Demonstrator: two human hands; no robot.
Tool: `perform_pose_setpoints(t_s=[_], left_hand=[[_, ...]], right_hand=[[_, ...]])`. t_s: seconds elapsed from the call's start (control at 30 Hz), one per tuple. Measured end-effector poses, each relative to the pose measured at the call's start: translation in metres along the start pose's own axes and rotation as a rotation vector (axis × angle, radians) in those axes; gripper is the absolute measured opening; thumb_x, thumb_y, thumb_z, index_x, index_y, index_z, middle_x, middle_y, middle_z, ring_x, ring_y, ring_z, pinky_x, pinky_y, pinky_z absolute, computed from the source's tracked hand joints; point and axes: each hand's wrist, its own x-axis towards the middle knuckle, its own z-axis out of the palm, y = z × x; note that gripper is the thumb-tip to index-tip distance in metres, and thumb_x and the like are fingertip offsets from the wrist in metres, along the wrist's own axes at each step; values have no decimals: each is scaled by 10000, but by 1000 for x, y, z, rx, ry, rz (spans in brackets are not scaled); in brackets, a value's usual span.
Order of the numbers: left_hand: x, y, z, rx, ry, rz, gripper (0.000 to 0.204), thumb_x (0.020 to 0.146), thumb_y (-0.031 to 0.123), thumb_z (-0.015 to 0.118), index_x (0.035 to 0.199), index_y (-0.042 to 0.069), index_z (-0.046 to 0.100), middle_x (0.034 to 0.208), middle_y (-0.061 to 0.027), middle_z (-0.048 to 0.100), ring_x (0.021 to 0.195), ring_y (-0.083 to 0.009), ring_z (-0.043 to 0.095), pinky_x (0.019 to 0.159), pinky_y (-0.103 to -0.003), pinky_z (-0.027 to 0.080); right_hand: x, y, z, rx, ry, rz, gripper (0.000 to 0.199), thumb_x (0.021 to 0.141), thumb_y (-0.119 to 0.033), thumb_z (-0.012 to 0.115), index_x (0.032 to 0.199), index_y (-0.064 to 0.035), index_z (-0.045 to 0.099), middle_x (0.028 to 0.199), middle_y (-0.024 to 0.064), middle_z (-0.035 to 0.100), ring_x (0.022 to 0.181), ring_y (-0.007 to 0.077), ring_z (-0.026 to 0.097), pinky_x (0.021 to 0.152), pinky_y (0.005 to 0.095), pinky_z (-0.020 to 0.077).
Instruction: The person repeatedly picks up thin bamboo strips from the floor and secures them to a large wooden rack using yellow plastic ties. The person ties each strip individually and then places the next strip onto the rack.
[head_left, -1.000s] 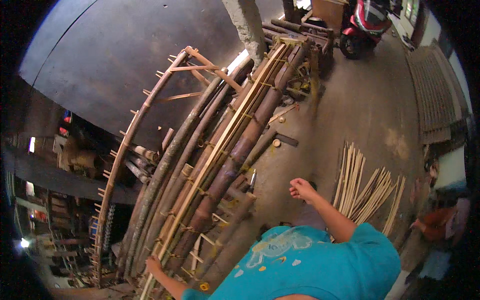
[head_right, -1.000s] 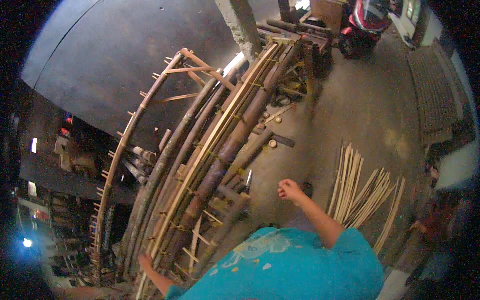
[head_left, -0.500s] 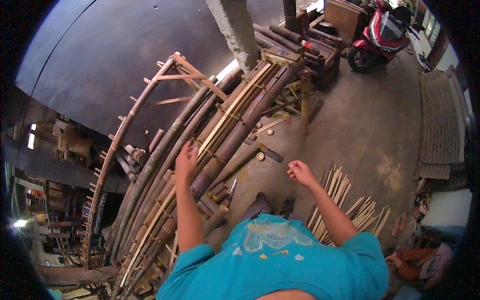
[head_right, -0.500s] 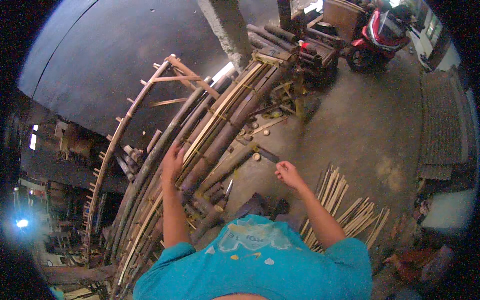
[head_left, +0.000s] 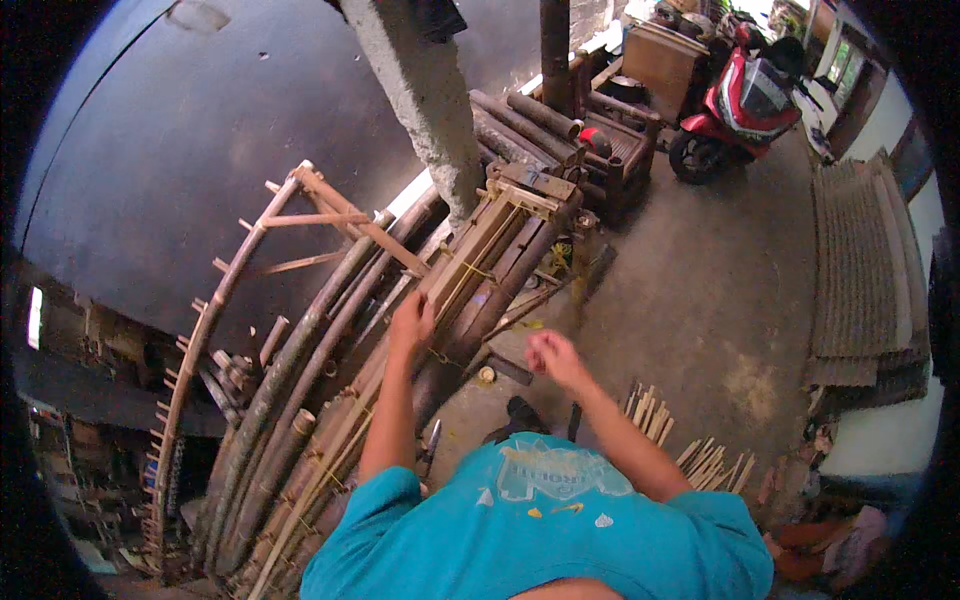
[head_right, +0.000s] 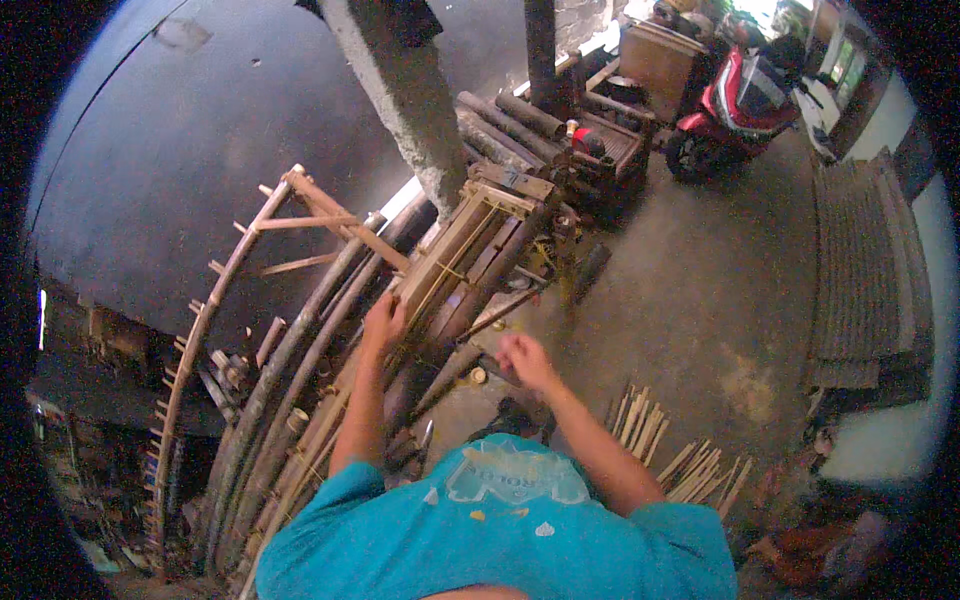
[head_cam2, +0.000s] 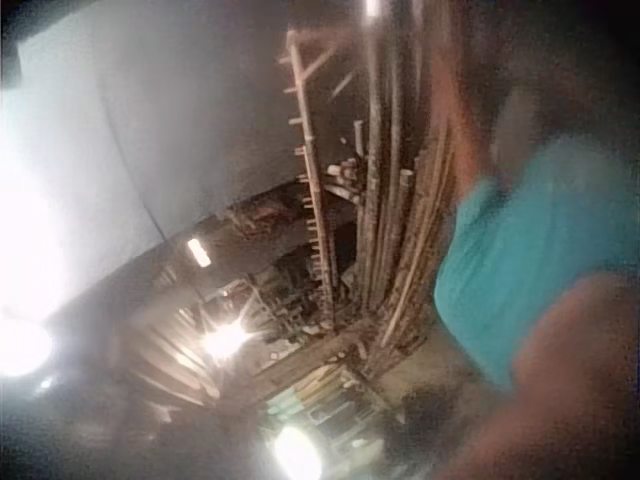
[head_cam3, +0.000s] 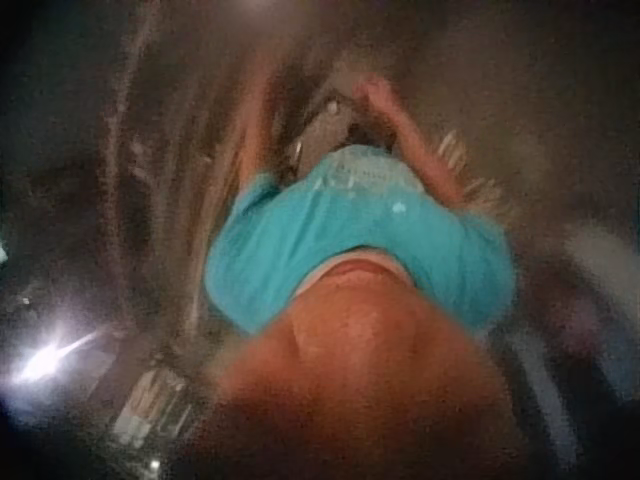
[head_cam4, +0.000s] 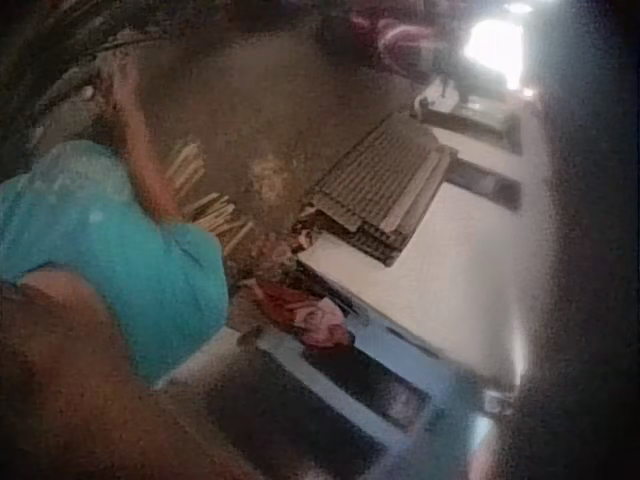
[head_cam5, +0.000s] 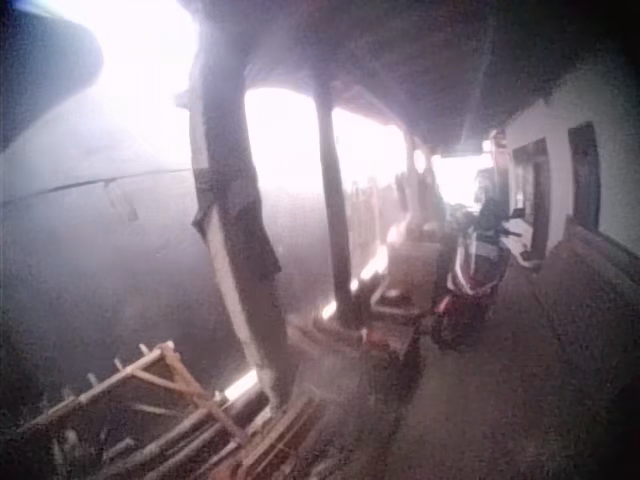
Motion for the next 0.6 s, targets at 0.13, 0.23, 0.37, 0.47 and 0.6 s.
perform_pose_setpoints(t_s=[0.13,0.23,0.37,0.47,0.6], left_hand=[[-14,38,-35,-397,-313,-431,404,901,381,594,774,-3,599,582,-53,544,568,-163,539,563,-329,427],[-14,42,-36,-265,-381,-387,409,912,384,593,736,15,611,572,-10,535,553,-96,483,529,-272,383],[-6,29,-27,-340,-316,-477,389,913,384,592,808,14,649,607,-2,553,569,-97,495,535,-266,394],[-10,11,-15,-427,-272,-523,371,911,372,601,915,8,675,663,-5,582,595,-98,514,561,-261,415],[0,1,-6,-407,-286,-298,315,912,294,605,1008,-3,645,767,-36,634,674,-142,564,641,-291,455]], right_hand=[[94,-97,20,451,98,-71,375,951,-395,517,1201,-117,486,957,47,606,834,129,577,717,307,480],[139,-142,38,479,-65,-189,344,960,-291,524,1249,-130,431,1005,58,604,894,138,595,763,313,483],[163,-136,70,10,-61,-727,254,955,-139,515,1193,-75,454,960,67,624,846,106,594,718,293,487],[159,-136,77,-241,-41,-790,230,951,-126,519,1161,-49,467,912,69,637,811,97,592,713,283,480],[208,-100,34,-353,137,-470,232,944,-215,544,1082,-32,506,794,55,646,726,104,611,664,286,492]])
